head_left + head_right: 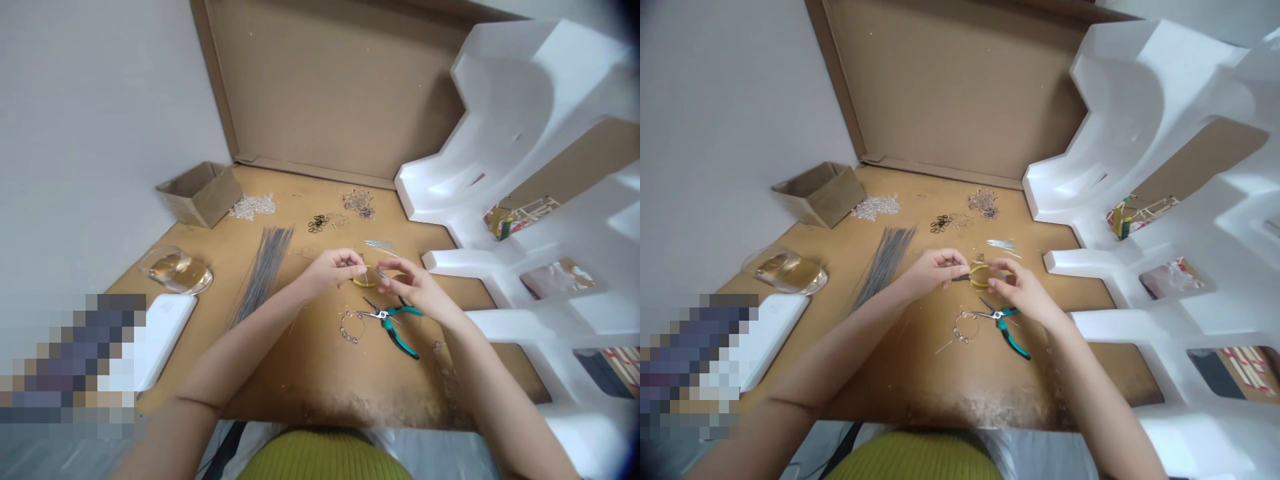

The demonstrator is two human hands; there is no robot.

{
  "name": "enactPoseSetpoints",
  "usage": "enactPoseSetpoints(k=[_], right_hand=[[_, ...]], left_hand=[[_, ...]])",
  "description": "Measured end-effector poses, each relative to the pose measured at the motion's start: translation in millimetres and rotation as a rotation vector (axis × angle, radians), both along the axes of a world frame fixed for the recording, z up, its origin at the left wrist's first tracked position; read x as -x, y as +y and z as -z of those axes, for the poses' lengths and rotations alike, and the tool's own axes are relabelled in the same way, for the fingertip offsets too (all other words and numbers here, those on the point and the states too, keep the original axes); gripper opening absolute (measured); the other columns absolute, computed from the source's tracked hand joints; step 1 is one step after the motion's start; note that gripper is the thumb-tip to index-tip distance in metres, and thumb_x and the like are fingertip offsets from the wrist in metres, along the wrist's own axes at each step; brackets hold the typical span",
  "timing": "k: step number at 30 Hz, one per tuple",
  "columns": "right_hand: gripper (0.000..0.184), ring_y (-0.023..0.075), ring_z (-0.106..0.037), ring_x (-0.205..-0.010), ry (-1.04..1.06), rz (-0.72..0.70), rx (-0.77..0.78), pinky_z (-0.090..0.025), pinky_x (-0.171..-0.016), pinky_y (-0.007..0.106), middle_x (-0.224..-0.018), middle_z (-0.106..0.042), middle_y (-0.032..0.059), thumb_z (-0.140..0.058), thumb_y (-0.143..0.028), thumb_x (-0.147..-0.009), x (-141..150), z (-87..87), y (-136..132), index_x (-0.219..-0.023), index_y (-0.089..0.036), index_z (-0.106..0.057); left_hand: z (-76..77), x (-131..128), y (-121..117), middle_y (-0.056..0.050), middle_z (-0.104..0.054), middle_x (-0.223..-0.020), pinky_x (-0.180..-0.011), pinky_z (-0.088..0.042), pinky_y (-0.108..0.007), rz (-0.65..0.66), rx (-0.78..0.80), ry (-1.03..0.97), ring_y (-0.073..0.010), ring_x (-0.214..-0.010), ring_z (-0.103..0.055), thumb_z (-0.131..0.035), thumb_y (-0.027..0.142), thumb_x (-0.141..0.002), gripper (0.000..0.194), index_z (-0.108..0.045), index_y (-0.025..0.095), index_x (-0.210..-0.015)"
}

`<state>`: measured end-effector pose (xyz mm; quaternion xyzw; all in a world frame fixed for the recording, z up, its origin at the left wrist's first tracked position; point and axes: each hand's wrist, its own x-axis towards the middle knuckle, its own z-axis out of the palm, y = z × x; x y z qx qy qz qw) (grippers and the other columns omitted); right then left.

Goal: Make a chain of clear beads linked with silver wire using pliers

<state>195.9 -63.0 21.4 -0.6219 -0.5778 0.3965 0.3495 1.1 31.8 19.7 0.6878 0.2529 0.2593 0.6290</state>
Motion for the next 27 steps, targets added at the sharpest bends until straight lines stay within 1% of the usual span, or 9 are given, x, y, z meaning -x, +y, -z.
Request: enactPoseSetpoints(k=[3, 5, 7, 10, 15, 18, 21, 25, 27], right_hand=[[0.047, 0.0282, -0.057, -0.098, -0.616, -0.093, 0.048, -0.044, -0.083, 0.043, -0.109, -0.061, 0.0125, -0.060, -0.040, -0.071, -19, 16.4, -22, -0.114, -0.021, -0.055], [0.064, 0.0330, -0.047, -0.112, -0.859, -0.155, 0.049, -0.040, -0.087, 0.044, -0.122, -0.052, 0.0176, -0.064, -0.042, -0.065, -25, 31.2, -40, -0.123, -0.017, -0.049], [0.078, 0.0342, -0.043, -0.116, -0.965, -0.235, 0.060, -0.038, -0.088, 0.045, -0.128, -0.047, 0.0190, -0.065, -0.044, -0.061, -24, 44.9, -55, -0.129, -0.015, -0.042], [0.081, 0.0357, -0.040, -0.117, -1.071, -0.242, 0.022, -0.035, -0.088, 0.046, -0.128, -0.046, 0.0202, -0.064, -0.039, -0.058, -18, 56.4, -66, -0.131, -0.014, -0.038], [0.061, 0.0350, -0.046, -0.107, -1.140, -0.256, -0.080, -0.033, -0.088, 0.044, -0.111, -0.057, 0.0185, -0.059, -0.031, -0.060, -8, 52.8, -63, -0.118, -0.012, -0.051], [0.049, 0.0305, -0.054, -0.094, -1.097, -0.225, -0.078, -0.039, -0.081, 0.039, -0.108, -0.058, 0.0162, -0.054, -0.026, -0.063, -9, 46.4, -61, -0.111, -0.015, -0.056], [0.042, 0.0246, -0.059, -0.080, -0.900, -0.136, -0.023, -0.043, -0.071, 0.034, -0.102, -0.061, 0.0120, -0.050, -0.024, -0.066, -17, 39.5, -62, -0.107, -0.017, -0.059], [0.032, 0.0178, -0.056, -0.058, -0.293, 0.005, 0.189, -0.041, -0.051, 0.027, -0.076, -0.063, 0.0045, -0.045, -0.031, -0.073, -28, 26.0, -64, -0.098, -0.018, -0.061], [0.040, 0.0149, -0.051, -0.050, 0.004, -0.015, 0.257, -0.036, -0.042, 0.026, -0.075, -0.061, 0.0063, -0.032, -0.040, -0.082, -28, 14.8, -66, -0.098, -0.016, -0.060]], left_hand=[[-4.7, 2, 1, 0.001, -0.057, -0.065, -0.039, -0.034, -0.016, 0.013, 0.078, -0.038, -0.0026, -0.042, -0.040, -0.062, 0.034, -0.069, 0.023, -0.055, 0.013, -0.073], [-4.9, 1, 0, -0.002, -0.063, -0.075, -0.038, -0.034, -0.017, 0.031, 0.098, -0.070, -0.0016, -0.040, -0.038, -0.060, 0.033, -0.072, 0.022, -0.051, 0.013, -0.074], [-3.6, 0, -1, -0.004, -0.065, -0.076, -0.038, -0.033, -0.016, 0.054, 0.098, -0.106, -0.0012, -0.039, -0.037, -0.057, 0.033, -0.075, 0.021, -0.048, 0.014, -0.075], [-2.2, -1, -4, -0.002, -0.065, -0.071, -0.038, -0.033, -0.015, 0.074, 0.100, -0.145, -0.0017, -0.040, -0.040, -0.056, 0.031, -0.077, 0.020, -0.045, 0.015, -0.075], [-4.8, 1, -6, -0.003, -0.065, -0.072, -0.039, -0.034, -0.015, 0.072, 0.152, -0.170, -0.0022, -0.042, -0.042, -0.058, 0.031, -0.075, 0.021, -0.044, 0.015, -0.075], [-6.9, 2, -4, -0.003, -0.065, -0.072, -0.039, -0.035, -0.015, 0.090, 0.168, -0.200, -0.0033, -0.045, -0.047, -0.060, 0.031, -0.074, 0.022, -0.045, 0.015, -0.075], [-8.2, 3, -4, -0.002, -0.064, -0.068, -0.040, -0.037, -0.015, 0.075, 0.168, -0.208, -0.0043, -0.046, -0.049, -0.061, 0.030, -0.073, 0.022, -0.045, 0.014, -0.074], [-8.3, 4, -3, -0.002, -0.063, -0.067, -0.044, -0.042, -0.017, 0.064, 0.193, -0.220, -0.0086, -0.054, -0.058, -0.061, 0.029, -0.074, 0.022, -0.045, 0.014, -0.073], [-7.6, 4, -2, -0.003, -0.064, -0.067, -0.046, -0.043, -0.018, 0.060, 0.219, -0.229, -0.0102, -0.058, -0.060, -0.061, 0.029, -0.073, 0.022, -0.045, 0.014, -0.073]])
